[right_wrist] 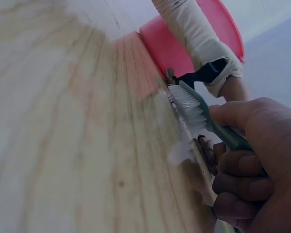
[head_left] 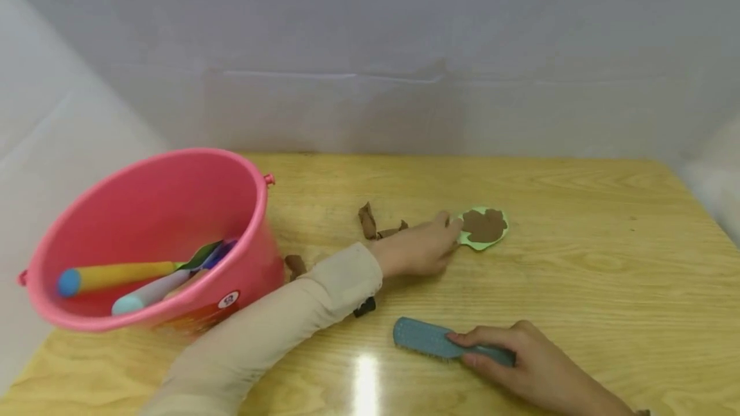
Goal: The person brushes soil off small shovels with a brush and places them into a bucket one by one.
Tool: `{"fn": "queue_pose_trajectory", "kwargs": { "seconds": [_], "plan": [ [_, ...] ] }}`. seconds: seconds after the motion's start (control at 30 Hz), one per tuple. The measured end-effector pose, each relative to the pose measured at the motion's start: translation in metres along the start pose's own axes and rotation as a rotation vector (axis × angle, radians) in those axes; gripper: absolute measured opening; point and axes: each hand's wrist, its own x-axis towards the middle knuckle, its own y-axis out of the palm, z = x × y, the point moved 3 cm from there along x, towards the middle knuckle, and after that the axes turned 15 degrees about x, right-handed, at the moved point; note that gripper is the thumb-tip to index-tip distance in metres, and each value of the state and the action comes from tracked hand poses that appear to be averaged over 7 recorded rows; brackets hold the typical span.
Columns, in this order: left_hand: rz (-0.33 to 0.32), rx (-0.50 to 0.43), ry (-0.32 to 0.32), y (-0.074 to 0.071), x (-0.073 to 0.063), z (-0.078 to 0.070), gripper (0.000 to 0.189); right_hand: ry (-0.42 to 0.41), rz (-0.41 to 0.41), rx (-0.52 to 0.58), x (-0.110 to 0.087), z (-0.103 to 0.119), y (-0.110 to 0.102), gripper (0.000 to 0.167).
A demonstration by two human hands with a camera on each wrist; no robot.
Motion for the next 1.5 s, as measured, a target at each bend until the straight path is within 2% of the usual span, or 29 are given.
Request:
{"fn": "queue_pose_trajectory", "kwargs": {
  "seconds": [0.07, 0.2, 0.3, 0.4, 0.5, 0.7, 0.8, 0.87, 0.93, 0.97, 1.03, 1.13, 1.27, 1.5],
  "plan": [
    [0.011, -0.06, -0.067, 0.004, -0.002, 0.006, 0.036, -0.008, 0.003, 0.002, 0.0, -0.001, 0.0, 0.034],
    [0.015, -0.183, -0.173, 0.009, -0.006, 0.018, 0.023, -0.05, -0.003, 0.003, 0.0, -0.002, 0.0, 0.036],
    [-0.008, -0.272, -0.27, 0.011, -0.012, 0.026, 0.029, -0.091, -0.049, -0.031, 0.001, -0.001, -0.004, 0.037],
    [-0.061, -0.355, -0.34, 0.012, -0.021, 0.031, 0.032, -0.103, -0.128, -0.086, 0.003, 0.002, -0.014, 0.038],
    [-0.154, -0.445, -0.374, 0.011, -0.034, 0.031, 0.029, -0.102, -0.23, -0.119, 0.007, 0.006, -0.028, 0.038],
    [-0.316, -0.624, -0.371, 0.012, -0.064, 0.014, 0.04, -0.156, -0.432, -0.186, 0.016, 0.011, -0.05, 0.036],
    [-0.339, -0.849, -0.351, 0.021, -0.08, 0.006, 0.029, -0.175, -0.472, -0.186, 0.022, 0.011, -0.05, 0.038],
    [-0.315, -1.066, -0.342, 0.029, -0.091, 0.002, 0.024, -0.177, -0.467, -0.177, 0.027, 0.01, -0.049, 0.038],
    [-0.252, -1.29, -0.331, 0.035, -0.099, -0.003, 0.027, -0.179, -0.45, -0.171, 0.032, 0.01, -0.048, 0.037],
    [-0.22, -1.381, -0.33, 0.038, -0.103, -0.006, 0.026, -0.175, -0.442, -0.169, 0.034, 0.009, -0.048, 0.036],
    [-0.168, -1.503, -0.338, 0.042, -0.109, -0.011, 0.017, -0.183, -0.433, -0.163, 0.038, 0.009, -0.047, 0.035],
    [-0.13, -1.585, -0.34, 0.049, -0.115, -0.021, 0.019, -0.201, -0.421, -0.153, 0.044, 0.009, -0.044, 0.034],
    [-0.118, -1.628, -0.32, 0.058, -0.118, -0.03, 0.027, -0.201, -0.41, -0.17, 0.05, 0.007, -0.04, 0.033],
    [-0.138, -1.649, -0.248, 0.064, -0.116, -0.032, 0.03, -0.143, -0.401, -0.196, 0.056, -0.001, -0.038, 0.034]
  ]
}}
